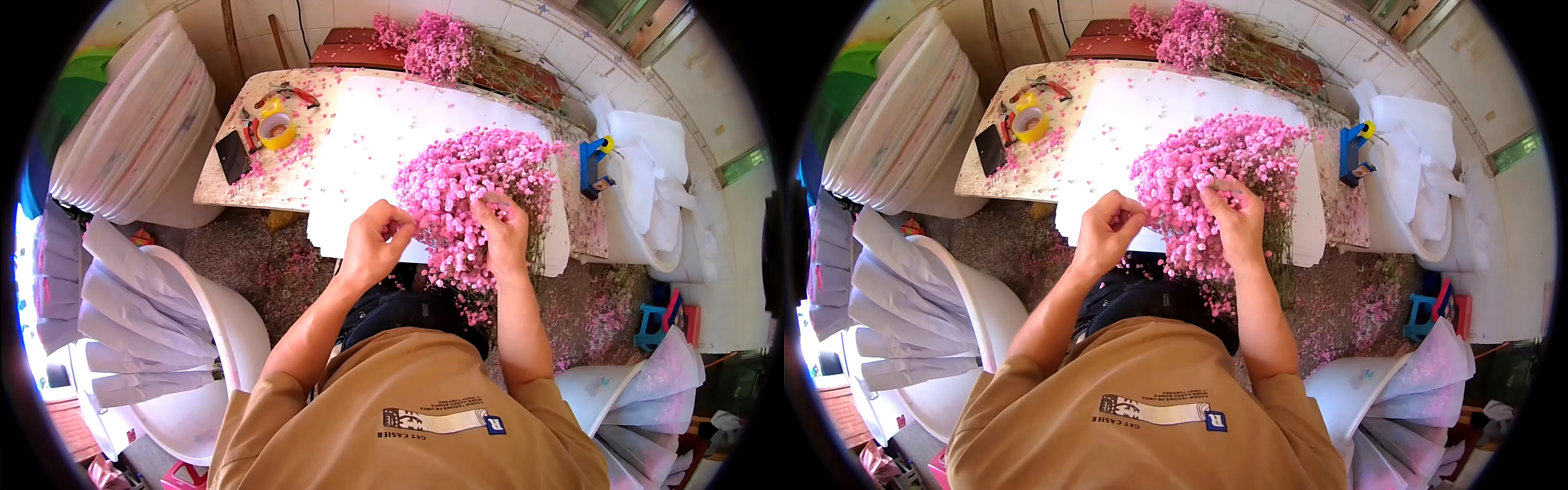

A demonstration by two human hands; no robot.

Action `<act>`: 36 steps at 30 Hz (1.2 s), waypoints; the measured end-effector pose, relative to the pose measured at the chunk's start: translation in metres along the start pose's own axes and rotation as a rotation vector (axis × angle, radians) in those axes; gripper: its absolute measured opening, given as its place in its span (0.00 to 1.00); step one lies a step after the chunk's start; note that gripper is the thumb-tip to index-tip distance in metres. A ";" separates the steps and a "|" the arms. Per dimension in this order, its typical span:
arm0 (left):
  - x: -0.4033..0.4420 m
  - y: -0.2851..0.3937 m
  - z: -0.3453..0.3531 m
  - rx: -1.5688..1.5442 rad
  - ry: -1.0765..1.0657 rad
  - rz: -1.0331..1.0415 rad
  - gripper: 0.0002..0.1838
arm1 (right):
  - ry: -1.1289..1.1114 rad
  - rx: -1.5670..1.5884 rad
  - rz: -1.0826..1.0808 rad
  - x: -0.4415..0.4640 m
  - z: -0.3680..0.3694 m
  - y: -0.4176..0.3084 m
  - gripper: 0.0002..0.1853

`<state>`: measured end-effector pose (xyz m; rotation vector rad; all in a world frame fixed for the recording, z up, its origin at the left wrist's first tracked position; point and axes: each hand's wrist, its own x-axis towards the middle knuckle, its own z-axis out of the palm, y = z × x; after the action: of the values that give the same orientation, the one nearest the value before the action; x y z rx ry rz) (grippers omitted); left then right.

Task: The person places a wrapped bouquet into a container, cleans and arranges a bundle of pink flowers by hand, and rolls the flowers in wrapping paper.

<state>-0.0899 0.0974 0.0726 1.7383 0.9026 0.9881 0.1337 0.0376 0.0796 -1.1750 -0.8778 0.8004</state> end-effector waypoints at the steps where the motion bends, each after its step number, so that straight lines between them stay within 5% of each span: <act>1: 0.000 -0.001 0.000 -0.177 0.013 -0.181 0.02 | 0.026 -0.001 0.003 0.000 0.000 0.000 0.06; 5: 0.011 -0.021 -0.012 -0.990 0.028 -0.386 0.01 | 0.031 -0.019 -0.001 0.002 -0.006 0.003 0.06; 6: 0.012 -0.024 -0.012 -0.991 0.030 -0.385 0.01 | 0.030 -0.021 0.015 0.001 -0.006 0.002 0.06; 9: 0.016 -0.022 -0.009 -0.799 -0.046 -0.330 0.04 | 0.026 -0.023 0.012 -0.001 -0.001 -0.003 0.06; 15: 0.031 -0.017 0.007 0.125 0.056 -0.091 0.06 | 0.003 -0.171 -0.039 -0.014 0.012 -0.010 0.07; 17: 0.034 -0.031 0.008 0.183 0.087 0.037 0.04 | -0.080 -0.226 -0.186 -0.019 0.015 -0.011 0.05; 21: 0.034 -0.033 -0.002 -0.479 0.130 -0.264 0.01 | -0.219 -0.532 -0.645 -0.022 0.018 -0.013 0.07; 24: 0.029 -0.031 -0.024 -0.947 0.097 -0.466 0.06 | -0.314 -0.717 -0.729 -0.033 0.026 -0.017 0.13; 33: 0.006 -0.029 -0.057 -1.039 0.129 -0.463 0.02 | -0.464 -0.954 -0.611 -0.063 0.024 -0.046 0.35; 36: -0.001 -0.031 -0.058 -0.991 0.103 -0.453 0.02 | -0.145 -0.763 -0.606 -0.063 0.006 -0.047 0.44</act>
<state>-0.1470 0.1270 0.0585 0.6217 0.6414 0.9712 0.1037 -0.0249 0.1173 -1.3857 -1.6413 0.0277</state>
